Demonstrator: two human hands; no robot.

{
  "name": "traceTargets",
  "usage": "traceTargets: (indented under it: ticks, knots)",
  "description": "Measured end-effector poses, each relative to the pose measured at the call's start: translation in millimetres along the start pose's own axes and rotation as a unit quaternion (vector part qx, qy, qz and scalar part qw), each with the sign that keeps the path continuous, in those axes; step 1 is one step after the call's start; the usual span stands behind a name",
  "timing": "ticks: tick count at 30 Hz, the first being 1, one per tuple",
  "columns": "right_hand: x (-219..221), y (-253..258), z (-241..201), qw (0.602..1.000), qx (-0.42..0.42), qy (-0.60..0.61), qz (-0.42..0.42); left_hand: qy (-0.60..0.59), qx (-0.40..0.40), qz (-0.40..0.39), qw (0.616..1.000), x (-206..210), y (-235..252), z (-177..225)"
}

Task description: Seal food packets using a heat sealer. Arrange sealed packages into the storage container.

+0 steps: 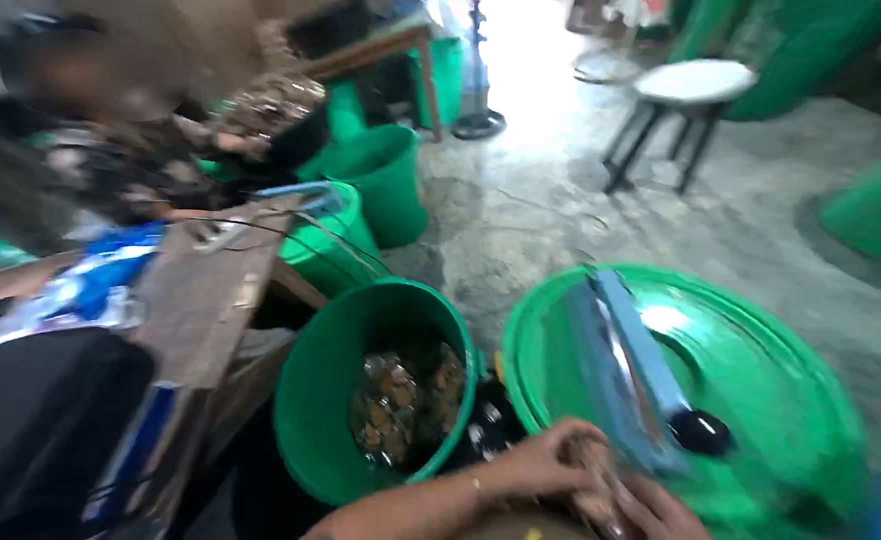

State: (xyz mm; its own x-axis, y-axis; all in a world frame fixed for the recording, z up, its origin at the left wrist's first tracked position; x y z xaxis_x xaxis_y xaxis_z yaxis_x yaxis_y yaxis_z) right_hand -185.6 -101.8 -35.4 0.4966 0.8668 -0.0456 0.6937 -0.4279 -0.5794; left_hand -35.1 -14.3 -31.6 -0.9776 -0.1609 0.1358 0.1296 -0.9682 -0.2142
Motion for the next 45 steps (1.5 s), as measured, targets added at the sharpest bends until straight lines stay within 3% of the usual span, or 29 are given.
traceTargets:
  ticks: [5, 10, 16, 19, 22, 25, 30, 33, 38, 41, 43, 45]
  knots:
    - [-21.6, 2.9, 12.0, 0.972, -0.020, 0.070, 0.222, 0.073, -0.009, 0.050, 0.996, 22.9, 32.8, -7.1]
    - [-52.2, 26.3, -31.3, 0.926, -0.031, -0.203, 0.318, 0.080, 0.009, 0.129, 0.988, 22.2, 72.1, -17.7]
    - [-91.5, 91.3, -59.1, 0.923, 0.022, -0.300, 0.241, 0.083, 0.018, 0.207, 0.975, -6.9, 120.9, -14.3]
    - [-98.5, 64.0, -103.9, 0.950, -0.005, -0.269, 0.155, 0.074, 0.015, 0.221, 0.972, -21.8, 139.4, -3.6]
    - [-65.0, 37.2, -119.2, 0.923, 0.022, -0.380, 0.064, 0.067, 0.020, 0.234, 0.970, -36.4, 152.8, 1.1]
    - [-42.7, 48.0, -95.4, 0.901, 0.072, -0.414, 0.106, 0.082, -0.001, 0.234, 0.969, -46.6, 158.9, -0.2]
    - [-32.9, 54.1, -67.9, 0.886, -0.097, -0.376, 0.254, 0.065, -0.027, 0.255, 0.964, -70.5, 146.6, -15.4]
    - [-36.4, 51.1, -59.7, 0.883, -0.135, -0.359, 0.270, 0.038, -0.043, 0.259, 0.964, -79.3, 146.6, -24.9]
    - [-40.4, 49.4, -60.3, 0.889, -0.155, -0.339, 0.267, -0.077, 0.008, 0.316, 0.945, -79.6, 148.4, -15.4]
    - [-42.5, 49.4, -60.8, 0.899, -0.145, -0.331, 0.247, -0.089, -0.041, 0.241, 0.966, -65.2, 149.6, -5.9]
    - [-43.3, 48.3, -62.9, 0.903, -0.147, -0.328, 0.237, -0.008, -0.062, 0.175, 0.983, -56.9, 156.4, -7.1]
    - [-44.7, 45.4, -67.9, 0.895, -0.184, -0.328, 0.239, 0.113, -0.007, 0.149, 0.982, -55.1, 157.3, 0.0]
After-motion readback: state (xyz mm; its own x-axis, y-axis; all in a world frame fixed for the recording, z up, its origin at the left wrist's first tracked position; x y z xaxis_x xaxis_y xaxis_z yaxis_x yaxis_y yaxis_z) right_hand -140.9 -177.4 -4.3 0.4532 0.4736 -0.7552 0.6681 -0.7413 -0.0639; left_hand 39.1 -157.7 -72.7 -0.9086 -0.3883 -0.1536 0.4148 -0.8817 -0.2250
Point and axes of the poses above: each hand's wrist, its own y-axis towards the middle knuckle, its own x-axis out of the palm, z = x × y, the point moved 4 cm from there along y, towards the middle knuckle, and after that the axes turned 7 degrees about x, right-handed, at the moved point
